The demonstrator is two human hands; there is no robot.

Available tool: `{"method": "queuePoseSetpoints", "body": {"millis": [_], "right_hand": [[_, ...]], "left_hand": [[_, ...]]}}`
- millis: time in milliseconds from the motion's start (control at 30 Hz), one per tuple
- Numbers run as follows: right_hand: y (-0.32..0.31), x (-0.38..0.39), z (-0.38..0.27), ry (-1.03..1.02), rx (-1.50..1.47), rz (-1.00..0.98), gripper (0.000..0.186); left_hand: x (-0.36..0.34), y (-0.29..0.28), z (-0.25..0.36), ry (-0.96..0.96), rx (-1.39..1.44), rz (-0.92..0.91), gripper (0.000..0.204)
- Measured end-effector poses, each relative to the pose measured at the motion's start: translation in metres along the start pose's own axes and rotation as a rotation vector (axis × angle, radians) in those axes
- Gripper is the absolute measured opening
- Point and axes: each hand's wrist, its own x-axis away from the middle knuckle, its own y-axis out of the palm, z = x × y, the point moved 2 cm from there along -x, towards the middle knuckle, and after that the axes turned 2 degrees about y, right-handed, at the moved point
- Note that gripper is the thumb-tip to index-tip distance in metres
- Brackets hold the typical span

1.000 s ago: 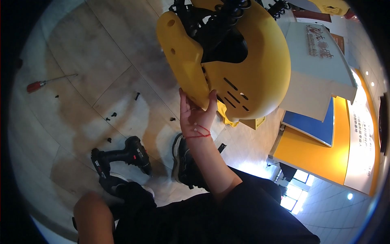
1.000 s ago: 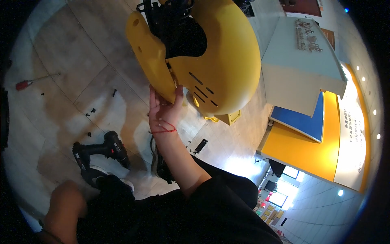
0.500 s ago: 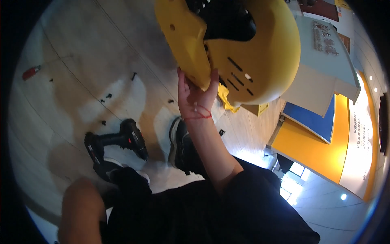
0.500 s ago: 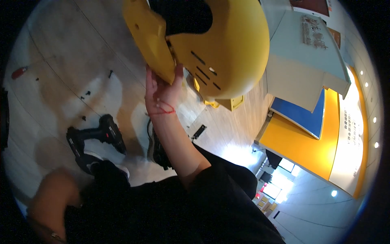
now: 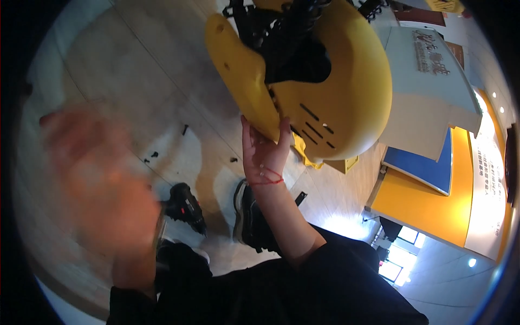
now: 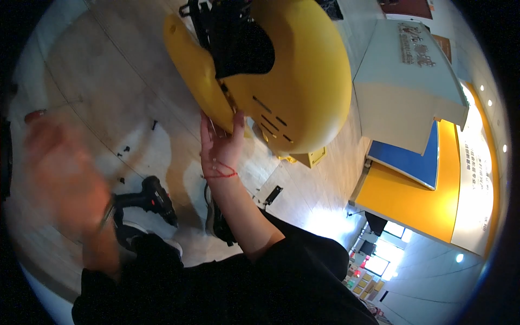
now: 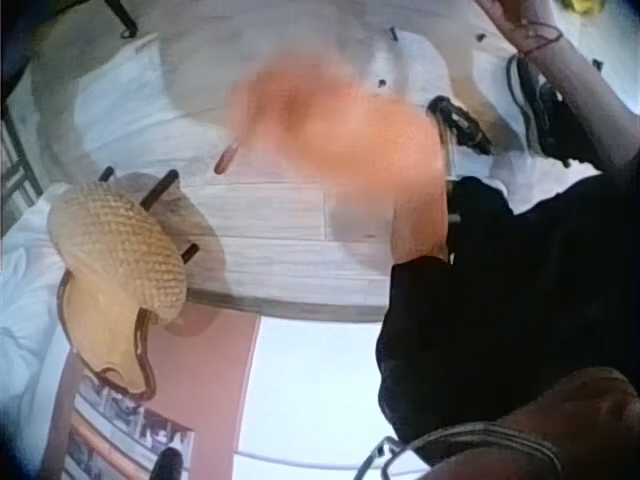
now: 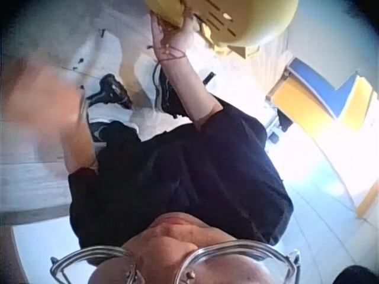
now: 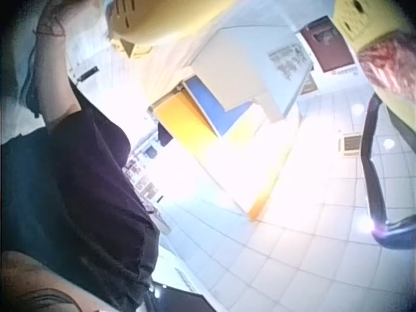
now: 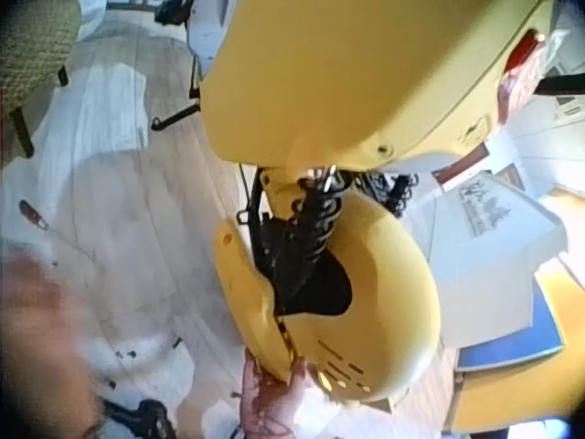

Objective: Installing or repairing the yellow plastic fairing and chain guard on a moped using a power drill and screws.

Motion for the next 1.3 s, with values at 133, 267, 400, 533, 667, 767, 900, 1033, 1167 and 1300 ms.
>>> {"method": "queuePoseSetpoints", "body": {"millis": [133, 267, 400, 533, 667, 767, 900, 1033, 1167, 1300], "right_hand": [[0.019, 0.005, 0.007, -0.021, 0.025, 0.063, 0.063], [0.015, 0.004, 0.006, 0.008, -0.057, -0.016, 0.061], [0.016, 0.007, 0.003, -0.08, 0.019, 0.108, 0.062], [0.014, 0.005, 0.003, -0.057, 0.003, 0.089, 0.062], [0.005, 0.001, 0.002, -0.022, -0.014, 0.054, 0.061], [0.0, -0.001, 0.0, 0.016, -0.004, 0.014, 0.056], [0.007, -0.003, -0.004, 0.03, 0.019, -0.004, 0.049], [0.014, -0.001, -0.001, 0.062, 0.028, -0.043, 0.055], [0.008, -0.005, -0.002, 0.089, 0.087, -0.048, 0.054], [0.003, -0.007, -0.007, 0.115, 0.14, -0.035, 0.051]], "left_hand": [[0.025, 0.068, -0.066, -0.879, 0.342, -0.275, 0.062], [0.013, 0.11, -0.078, -1.107, 0.536, -0.435, 0.081], [0.011, 0.125, -0.085, -1.116, 0.649, -0.499, 0.088], [0.021, 0.131, -0.092, -1.135, 0.59, -0.468, 0.087], [0.019, 0.133, -0.094, -1.145, 0.645, -0.478, 0.082], [0.016, 0.133, -0.102, -1.136, 0.667, -0.474, 0.08], [0.013, 0.135, -0.106, -1.108, 0.742, -0.462, 0.076], [0.005, 0.138, -0.112, -1.079, 0.823, -0.445, 0.075], [0.002, 0.143, -0.117, -1.122, 0.87, -0.424, 0.077], [0.005, 0.141, -0.114, -1.09, 0.597, -0.488, 0.064]]}}
